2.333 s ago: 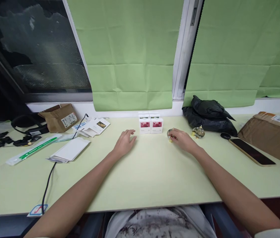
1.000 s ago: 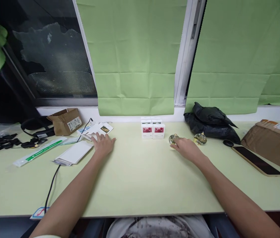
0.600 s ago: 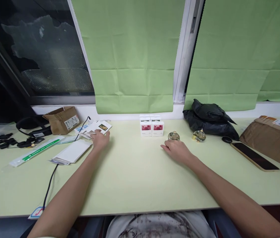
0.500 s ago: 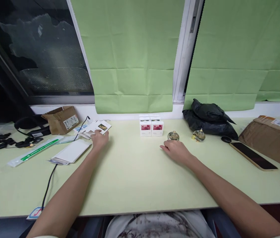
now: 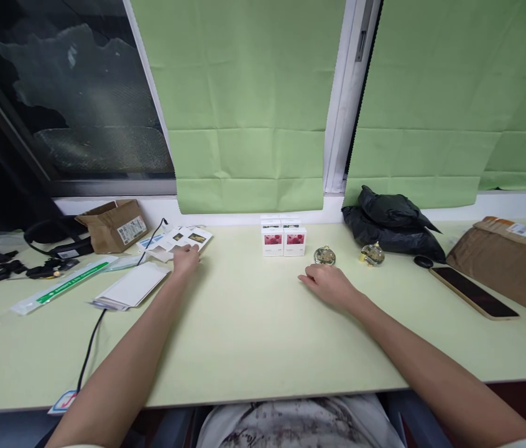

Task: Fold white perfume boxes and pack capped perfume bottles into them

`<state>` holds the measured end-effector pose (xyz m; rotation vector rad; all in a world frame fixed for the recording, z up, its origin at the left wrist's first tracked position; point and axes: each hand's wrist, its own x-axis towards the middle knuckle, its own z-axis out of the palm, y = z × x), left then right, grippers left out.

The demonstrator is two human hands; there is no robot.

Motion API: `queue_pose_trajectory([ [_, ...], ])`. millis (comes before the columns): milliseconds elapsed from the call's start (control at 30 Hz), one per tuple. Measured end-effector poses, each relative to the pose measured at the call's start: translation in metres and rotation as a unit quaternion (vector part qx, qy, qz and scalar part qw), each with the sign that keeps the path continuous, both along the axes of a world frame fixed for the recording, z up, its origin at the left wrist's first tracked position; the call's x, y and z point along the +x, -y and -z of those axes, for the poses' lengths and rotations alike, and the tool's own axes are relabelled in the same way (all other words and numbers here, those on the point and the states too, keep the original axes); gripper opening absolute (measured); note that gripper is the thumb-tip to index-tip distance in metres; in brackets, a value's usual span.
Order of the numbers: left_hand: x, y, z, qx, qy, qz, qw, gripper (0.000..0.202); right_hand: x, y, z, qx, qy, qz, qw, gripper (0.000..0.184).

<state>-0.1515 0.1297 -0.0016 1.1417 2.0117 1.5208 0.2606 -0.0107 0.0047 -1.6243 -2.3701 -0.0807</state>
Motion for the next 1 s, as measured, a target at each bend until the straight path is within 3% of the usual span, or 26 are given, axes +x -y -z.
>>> queue_pose_trajectory([
  [233,0.045,0.019,-0.009,-0.002,0.09,0.056,0.994,0.039,0.0,0.001,0.001,-0.005,-0.034,-0.02,0.999,0.041],
  [467,0.082,0.046,-0.017,0.123,0.105,0.067,0.985,0.045,0.0,0.0,0.006,-0.013,-0.114,-0.06,0.992,0.034],
  [567,0.098,0.059,-0.021,0.212,0.106,0.161,0.958,0.038,-0.004,0.004,0.006,-0.037,-0.2,-0.083,0.975,0.022],
  [667,0.12,0.077,-0.02,0.241,0.079,0.287,0.924,0.038,-0.011,0.006,0.01,-0.084,-0.311,-0.094,0.942,0.03],
  [800,0.148,0.102,-0.014,0.207,0.074,0.427,0.877,0.04,-0.02,0.002,0.021,-0.164,-0.458,-0.094,0.869,0.047],
  [1000,0.16,0.127,-0.012,0.058,0.088,0.502,0.858,0.058,-0.02,-0.009,0.02,-0.173,-0.617,-0.112,0.759,0.054],
])
